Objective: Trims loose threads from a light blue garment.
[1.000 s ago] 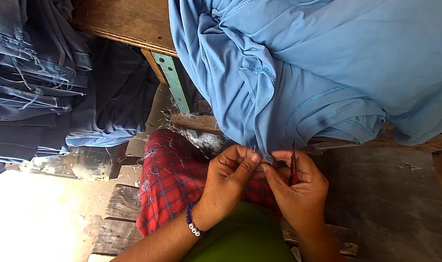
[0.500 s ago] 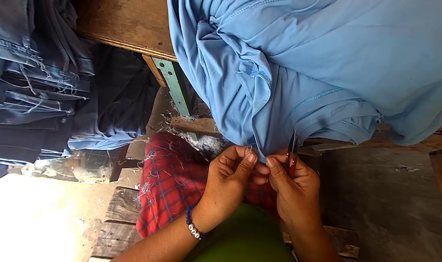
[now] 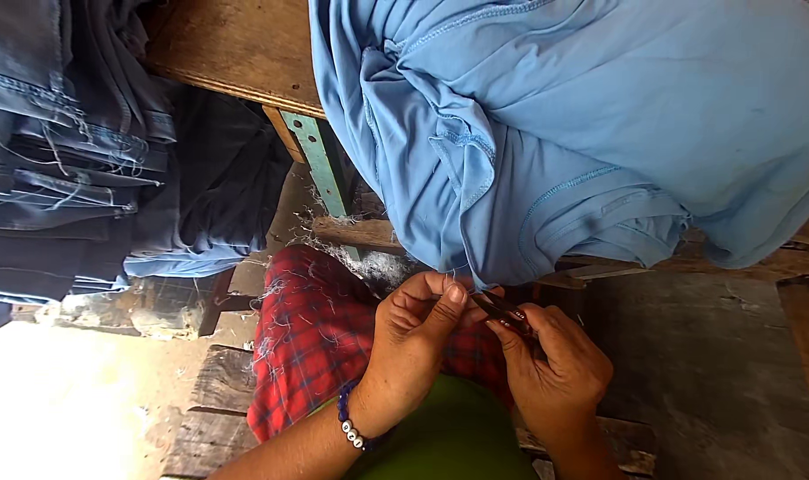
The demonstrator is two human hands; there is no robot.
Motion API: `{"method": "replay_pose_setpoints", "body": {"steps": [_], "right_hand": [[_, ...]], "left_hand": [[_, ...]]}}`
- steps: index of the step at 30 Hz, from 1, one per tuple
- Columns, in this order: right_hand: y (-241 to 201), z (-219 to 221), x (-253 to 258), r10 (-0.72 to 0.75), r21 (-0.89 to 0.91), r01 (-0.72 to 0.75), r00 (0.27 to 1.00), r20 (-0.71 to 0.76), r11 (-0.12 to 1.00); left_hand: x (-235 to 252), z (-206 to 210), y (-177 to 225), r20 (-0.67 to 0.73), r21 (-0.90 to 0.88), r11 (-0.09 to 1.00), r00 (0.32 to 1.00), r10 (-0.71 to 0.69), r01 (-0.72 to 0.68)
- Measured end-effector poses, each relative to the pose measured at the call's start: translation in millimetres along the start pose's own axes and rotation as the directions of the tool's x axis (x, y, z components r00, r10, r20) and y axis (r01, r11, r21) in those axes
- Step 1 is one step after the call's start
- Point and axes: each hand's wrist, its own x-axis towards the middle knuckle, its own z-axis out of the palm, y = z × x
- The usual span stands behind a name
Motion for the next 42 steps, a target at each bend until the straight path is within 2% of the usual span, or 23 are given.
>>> {"method": "replay_pose_setpoints", "body": {"steps": [5, 15, 17, 19, 22, 24, 31, 34, 37, 40, 42], "right_hand": [[-6, 1, 5, -0.017, -0.08, 0.016, 1.0, -0.018, 0.997], [-10, -3, 7, -0.016, -0.13, 0.017, 1.0, 0.012, 0.991], [-7, -4, 6, 0.03, -0.049, -0.029, 0.999, 0.016, 0.998], [-5, -4, 7, 0.135, 0.195, -0.138, 0.99, 0.029, 0.971], [-4, -3, 13, 0.289, 0.585, -0.316, 0.947, 0.143, 0.747], [-3, 1, 17, 0.302, 0.686, -0.385, 0.921, 0.245, 0.618], [1, 10, 22, 0.31, 0.696, -0.369, 0.926, 0.216, 0.617], [1, 9, 21, 0.289, 0.7, -0.34, 0.937, 0.196, 0.628], [1, 7, 21, 0.329, 0.708, -0.344, 0.93, 0.166, 0.616], [3, 9, 19, 0.406, 0.733, -0.385, 0.899, 0.163, 0.56], [5, 9, 19, 0.449, 0.783, -0.429, 0.867, 0.217, 0.45]], "left_hand": [[-2, -1, -5, -0.006, 0.115, 0.991, 0.998, 0.067, -0.066], [-2, -1, -10, 0.08, 0.249, 0.948, 0.98, 0.182, -0.196], [-2, -2, -11, 0.074, 0.236, 0.953, 0.981, 0.177, -0.189], [-1, -4, -11, 0.085, 0.183, 0.971, 0.986, 0.14, -0.154], [-1, -6, -10, 0.116, 0.102, 0.987, 0.987, 0.109, -0.121], [0, -6, -11, 0.134, 0.08, 0.989, 0.985, 0.112, -0.123], [7, -3, -11, 0.101, 0.144, 0.983, 0.99, 0.101, -0.115], [16, 5, -12, 0.053, 0.26, 0.957, 0.991, 0.12, -0.13], [22, 7, -16, 0.08, 0.293, 0.943, 0.987, 0.138, -0.156], [23, 6, -18, 0.112, 0.26, 0.953, 0.985, 0.131, -0.156], [22, 2, -16, 0.12, 0.214, 0.967, 0.986, 0.117, -0.141]]}}
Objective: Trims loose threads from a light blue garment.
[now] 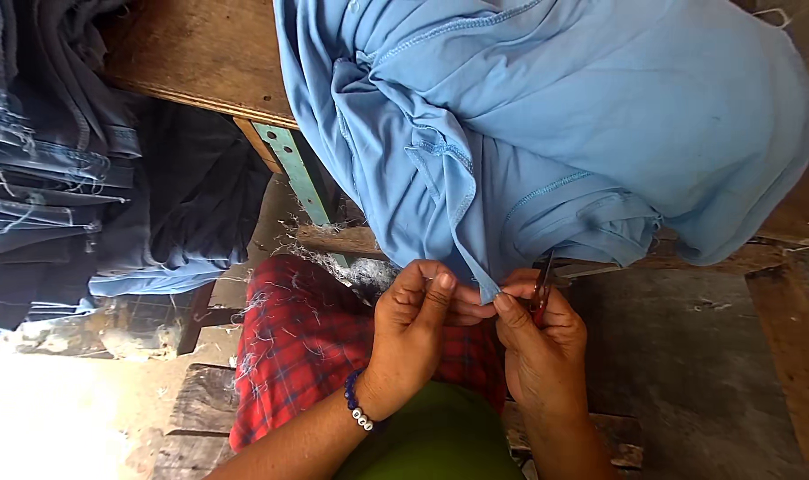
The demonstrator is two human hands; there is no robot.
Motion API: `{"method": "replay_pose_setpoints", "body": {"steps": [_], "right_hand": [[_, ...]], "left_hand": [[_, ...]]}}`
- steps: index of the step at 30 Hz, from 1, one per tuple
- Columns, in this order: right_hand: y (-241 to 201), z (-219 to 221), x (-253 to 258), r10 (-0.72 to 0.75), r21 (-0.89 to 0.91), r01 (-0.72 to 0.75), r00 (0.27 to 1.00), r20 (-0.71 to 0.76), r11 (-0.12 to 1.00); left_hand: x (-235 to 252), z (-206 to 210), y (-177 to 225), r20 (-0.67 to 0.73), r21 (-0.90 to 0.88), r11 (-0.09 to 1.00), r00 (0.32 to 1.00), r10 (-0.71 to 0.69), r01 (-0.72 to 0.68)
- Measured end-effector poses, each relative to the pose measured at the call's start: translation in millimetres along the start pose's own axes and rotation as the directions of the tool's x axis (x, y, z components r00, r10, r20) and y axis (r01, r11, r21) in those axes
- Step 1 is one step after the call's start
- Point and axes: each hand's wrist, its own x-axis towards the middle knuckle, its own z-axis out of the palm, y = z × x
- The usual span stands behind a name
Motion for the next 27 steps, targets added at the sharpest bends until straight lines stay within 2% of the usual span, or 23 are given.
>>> {"method": "replay_pose_setpoints", "body": {"steps": [3, 6, 7, 9, 11, 14, 18, 21, 27], "right_hand": [[-3, 1, 3, 0.133, 0.219, -0.133, 0.991, 0.016, 0.967], [-4, 0, 3, 0.184, 0.29, -0.185, 0.982, 0.03, 0.939], [-3, 0, 3, 0.176, 0.281, -0.178, 0.984, 0.033, 0.943], [0, 1, 1, 0.156, 0.246, -0.162, 0.987, 0.041, 0.956], [2, 3, -1, 0.144, 0.218, -0.153, 0.988, 0.055, 0.964], [4, 6, -2, 0.091, 0.146, -0.101, 0.993, 0.069, 0.984], [4, 8, -5, 0.005, 0.04, -0.009, 0.995, 0.102, 0.999], [3, 9, -6, 0.023, 0.075, -0.03, 0.995, 0.101, 0.997], [3, 12, -6, 0.062, 0.119, -0.073, 0.993, 0.098, 0.99]], "left_hand": [[-2, -15, 3, -0.08, -0.018, 1.0, 0.997, 0.003, -0.004], [1, -32, 3, -0.33, 0.172, 0.985, 0.943, 0.054, 0.004], [1, -36, 2, -0.356, 0.232, 0.973, 0.931, 0.079, 0.006], [-3, -38, 2, -0.276, 0.283, 0.959, 0.957, 0.092, -0.011], [-5, -29, 3, -0.145, 0.246, 0.969, 0.988, 0.042, -0.005], [1, -11, 3, -0.042, 0.16, 0.986, 0.999, -0.033, 0.039], [6, 2, 1, -0.068, 0.151, 0.989, 0.998, 0.016, -0.006], [3, 0, 0, -0.089, 0.091, 0.996, 0.996, 0.001, 0.007], [-3, -5, 7, -0.025, -0.061, 0.997, 0.999, -0.042, 0.041]]}}
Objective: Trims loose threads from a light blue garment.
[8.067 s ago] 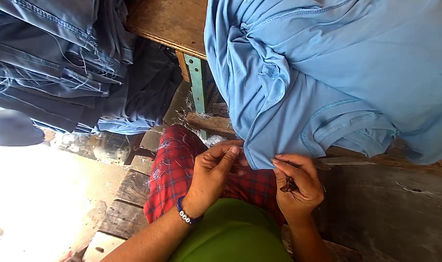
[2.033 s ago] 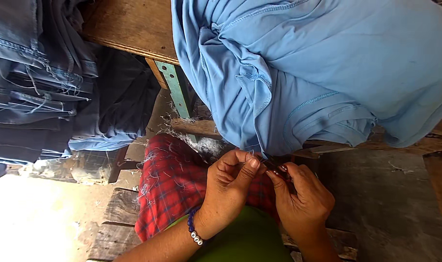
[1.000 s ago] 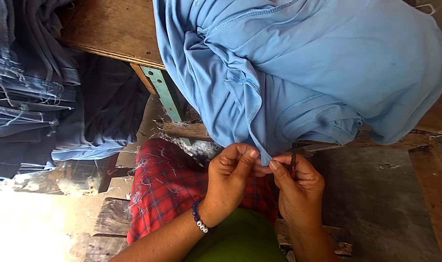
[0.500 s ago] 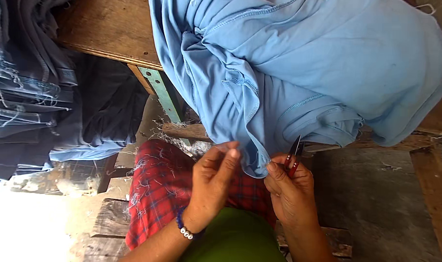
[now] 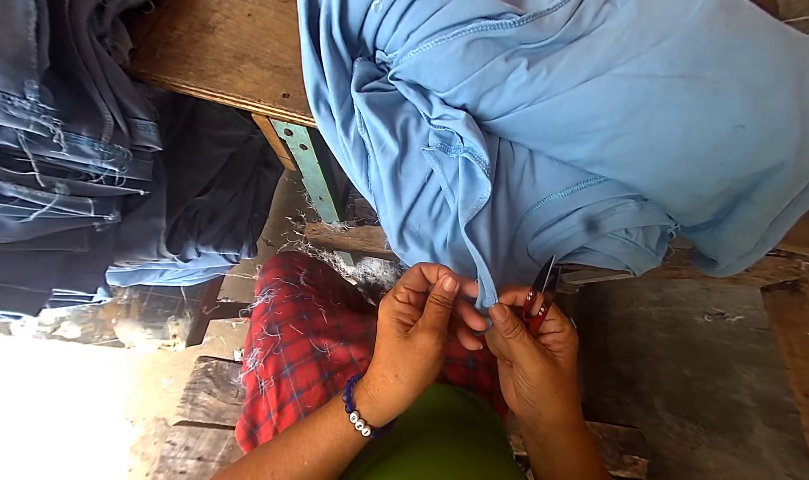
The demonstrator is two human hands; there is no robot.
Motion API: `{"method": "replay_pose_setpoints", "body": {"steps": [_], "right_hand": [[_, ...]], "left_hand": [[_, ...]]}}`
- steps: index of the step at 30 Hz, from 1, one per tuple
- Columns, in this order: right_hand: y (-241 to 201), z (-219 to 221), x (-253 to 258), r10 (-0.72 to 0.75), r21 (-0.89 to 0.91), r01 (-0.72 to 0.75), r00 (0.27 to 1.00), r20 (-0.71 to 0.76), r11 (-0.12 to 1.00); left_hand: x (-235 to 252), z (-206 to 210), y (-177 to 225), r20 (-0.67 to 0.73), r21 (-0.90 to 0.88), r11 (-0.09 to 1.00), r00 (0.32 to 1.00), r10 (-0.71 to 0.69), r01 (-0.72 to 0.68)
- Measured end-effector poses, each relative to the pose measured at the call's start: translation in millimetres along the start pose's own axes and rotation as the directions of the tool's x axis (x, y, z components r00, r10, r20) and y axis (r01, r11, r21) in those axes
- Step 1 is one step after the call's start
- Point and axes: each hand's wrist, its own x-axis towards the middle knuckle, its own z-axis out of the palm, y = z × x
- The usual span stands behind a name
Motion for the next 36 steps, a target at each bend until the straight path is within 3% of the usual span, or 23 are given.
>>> {"method": "replay_pose_setpoints", "body": {"steps": [3, 6, 7, 9, 12, 18, 23, 26, 30, 36], "right_hand": [[-2, 0, 1, 0.042, 0.04, -0.041, 0.999, -0.012, 0.998], [-4, -1, -1, 0.094, 0.131, -0.092, 0.995, -0.011, 0.987], [-5, -1, -1, 0.109, 0.166, -0.106, 0.994, -0.006, 0.98], [-5, 0, -1, 0.133, 0.207, -0.132, 0.991, 0.007, 0.97], [-5, 1, -1, 0.161, 0.209, -0.163, 0.987, 0.029, 0.964], [-7, -5, 0, 0.07, 0.003, -0.07, 0.997, 0.02, 0.998], [-5, 0, -1, 0.057, 0.003, -0.057, 0.998, 0.017, 0.998], [-2, 2, 1, -0.055, -0.138, 0.052, 0.998, -0.014, 0.989], [-5, -5, 3, -0.301, -0.498, 0.279, 0.953, 0.037, 0.821], [-13, -16, -9, -0.422, -0.808, 0.398, 0.882, 0.208, 0.434]], "left_hand": [[-1, -6, 5, -0.041, -0.035, 0.999, 0.999, 0.002, -0.003], [3, -12, 3, -0.246, 0.081, 0.995, 0.966, 0.077, -0.059], [4, -14, 1, -0.257, 0.135, 0.988, 0.96, 0.11, -0.077], [0, -15, -1, -0.145, 0.23, 0.968, 0.98, 0.136, -0.1], [2, -5, 0, -0.004, 0.237, 0.969, 0.998, 0.067, -0.064], [7, 2, -6, -0.012, 0.284, 0.952, 0.993, 0.12, -0.112], [3, 0, -1, 0.007, 0.136, 0.99, 0.999, 0.047, -0.047], [2, 2, 1, 0.017, 0.029, 0.999, 0.999, 0.039, -0.039], [1, 6, 1, -0.019, -0.019, 0.999, 0.999, 0.049, -0.05], [-3, 8, -1, -0.049, -0.086, 0.996, 0.999, -0.005, 0.001]]}}
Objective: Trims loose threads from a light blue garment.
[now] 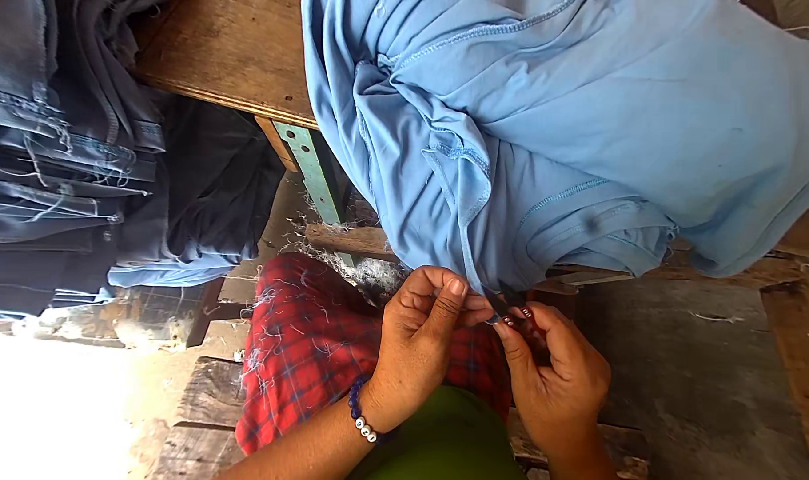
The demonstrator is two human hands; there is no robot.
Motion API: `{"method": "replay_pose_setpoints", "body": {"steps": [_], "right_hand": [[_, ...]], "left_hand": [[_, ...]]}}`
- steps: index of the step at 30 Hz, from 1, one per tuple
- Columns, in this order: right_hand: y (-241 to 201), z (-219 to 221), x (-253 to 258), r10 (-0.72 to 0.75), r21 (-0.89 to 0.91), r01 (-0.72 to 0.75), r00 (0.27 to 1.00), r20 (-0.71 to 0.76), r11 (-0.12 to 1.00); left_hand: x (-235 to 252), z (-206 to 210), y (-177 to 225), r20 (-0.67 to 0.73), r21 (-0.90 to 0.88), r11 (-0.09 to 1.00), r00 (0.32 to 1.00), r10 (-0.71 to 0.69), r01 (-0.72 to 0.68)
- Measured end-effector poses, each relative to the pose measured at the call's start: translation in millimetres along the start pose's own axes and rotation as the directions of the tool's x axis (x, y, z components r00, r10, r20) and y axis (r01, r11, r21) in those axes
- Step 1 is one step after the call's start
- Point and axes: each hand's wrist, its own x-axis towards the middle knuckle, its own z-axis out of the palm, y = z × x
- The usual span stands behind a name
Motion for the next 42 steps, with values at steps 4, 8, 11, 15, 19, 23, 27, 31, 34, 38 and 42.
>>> {"method": "replay_pose_setpoints", "body": {"steps": [4, 8, 11, 15, 19, 23, 27, 31, 34, 38, 42], "right_hand": [[-5, -2, -1, -0.086, -0.2, 0.09, 0.996, 0.025, 0.976], [-8, -1, 1, -0.114, -0.285, 0.116, 0.993, 0.024, 0.952], [-11, -1, 2, -0.116, -0.311, 0.119, 0.993, 0.027, 0.943], [-11, -1, 1, -0.111, -0.335, 0.111, 0.994, 0.02, 0.936], [-12, 1, 2, -0.117, -0.342, 0.112, 0.993, 0.006, 0.933], [-12, 1, 4, -0.121, -0.374, 0.117, 0.993, 0.013, 0.92], [-13, -2, 6, -0.134, -0.392, 0.131, 0.991, 0.02, 0.91], [-11, -5, 7, -0.144, -0.383, 0.145, 0.989, 0.031, 0.912], [-11, -6, 7, -0.131, -0.378, 0.143, 0.99, 0.059, 0.915], [-6, -7, 4, -0.021, -0.15, 0.029, 0.998, 0.054, 0.988], [0, -2, 7, 0.188, 0.399, -0.206, 0.979, 0.084, 0.894]], "left_hand": [[-1, -1, -1, 0.005, -0.026, 1.0, 1.0, -0.003, 0.003], [0, -1, -2, 0.003, -0.016, 1.0, 1.0, 0.014, -0.014], [1, -3, -4, 0.003, -0.001, 0.999, 0.999, 0.041, -0.041], [1, -2, -4, 0.005, 0.006, 0.999, 0.999, 0.05, -0.05], [-2, -1, -7, 0.018, 0.098, 0.992, 0.997, 0.078, -0.08], [-3, 0, -8, 0.03, 0.228, 0.965, 0.992, 0.123, -0.126], [-4, 0, -9, 0.037, 0.329, 0.929, 0.986, 0.164, -0.167], [-4, 0, -10, 0.066, 0.385, 0.895, 0.975, 0.214, -0.223], [-4, -2, -11, 0.087, 0.402, 0.883, 0.97, 0.228, -0.243], [-4, -2, -11, 0.082, 0.347, 0.912, 0.976, 0.202, -0.218], [-3, -2, -7, 0.053, 0.231, 0.96, 0.987, 0.149, -0.158]]}}
